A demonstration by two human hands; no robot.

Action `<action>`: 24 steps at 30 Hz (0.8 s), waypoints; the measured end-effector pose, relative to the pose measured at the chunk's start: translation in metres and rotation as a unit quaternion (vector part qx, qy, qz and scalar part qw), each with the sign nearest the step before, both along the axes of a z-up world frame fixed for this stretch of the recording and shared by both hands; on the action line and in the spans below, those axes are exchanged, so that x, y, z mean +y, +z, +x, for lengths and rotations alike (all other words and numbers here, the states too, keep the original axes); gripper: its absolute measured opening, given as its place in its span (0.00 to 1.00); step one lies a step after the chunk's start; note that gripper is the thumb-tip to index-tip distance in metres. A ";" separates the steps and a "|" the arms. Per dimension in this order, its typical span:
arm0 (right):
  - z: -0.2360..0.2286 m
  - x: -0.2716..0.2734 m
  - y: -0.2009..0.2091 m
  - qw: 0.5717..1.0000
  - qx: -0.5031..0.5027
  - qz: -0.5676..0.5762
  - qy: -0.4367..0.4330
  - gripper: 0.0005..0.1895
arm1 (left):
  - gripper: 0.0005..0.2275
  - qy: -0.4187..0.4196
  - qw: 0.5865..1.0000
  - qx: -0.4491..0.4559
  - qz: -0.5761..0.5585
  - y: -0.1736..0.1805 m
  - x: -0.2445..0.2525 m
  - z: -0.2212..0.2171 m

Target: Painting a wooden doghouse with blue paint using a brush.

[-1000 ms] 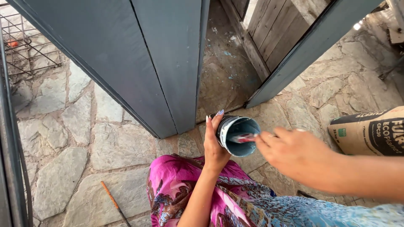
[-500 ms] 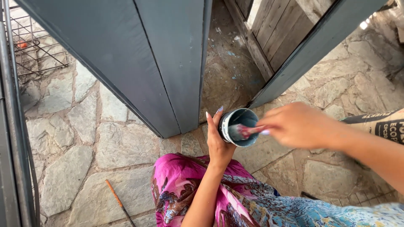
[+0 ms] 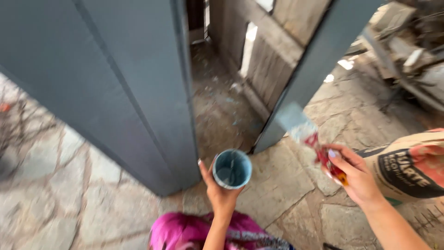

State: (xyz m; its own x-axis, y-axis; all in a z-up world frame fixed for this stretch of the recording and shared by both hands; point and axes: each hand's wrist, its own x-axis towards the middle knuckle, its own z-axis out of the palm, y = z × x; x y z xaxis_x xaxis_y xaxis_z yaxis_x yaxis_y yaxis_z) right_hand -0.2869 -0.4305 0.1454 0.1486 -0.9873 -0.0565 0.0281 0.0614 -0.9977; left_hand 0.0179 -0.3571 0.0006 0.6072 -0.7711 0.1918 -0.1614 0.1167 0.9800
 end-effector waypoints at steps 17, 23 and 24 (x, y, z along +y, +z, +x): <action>0.062 -0.155 0.233 0.575 0.449 -0.636 -0.251 0.32 | 0.70 0.018 0.991 0.041 0.128 -0.013 -0.006 0.008; 0.060 -0.173 0.279 0.483 0.504 -0.651 -0.298 0.10 | 0.71 0.030 0.987 0.065 0.141 -0.010 -0.006 0.007; 0.060 -0.174 0.278 0.483 0.508 -0.647 -0.300 0.11 | 0.71 0.027 0.988 0.057 0.141 -0.010 -0.005 0.007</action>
State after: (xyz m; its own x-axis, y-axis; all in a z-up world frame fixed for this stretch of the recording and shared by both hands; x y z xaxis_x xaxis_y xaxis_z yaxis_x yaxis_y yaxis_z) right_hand -0.2270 -0.6045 0.4237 0.3590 -0.1427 0.9224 -0.8908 -0.3473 0.2929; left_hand 0.0252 -0.3624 -0.0095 0.6539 -0.7501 -0.0987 -0.0458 -0.1694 0.9845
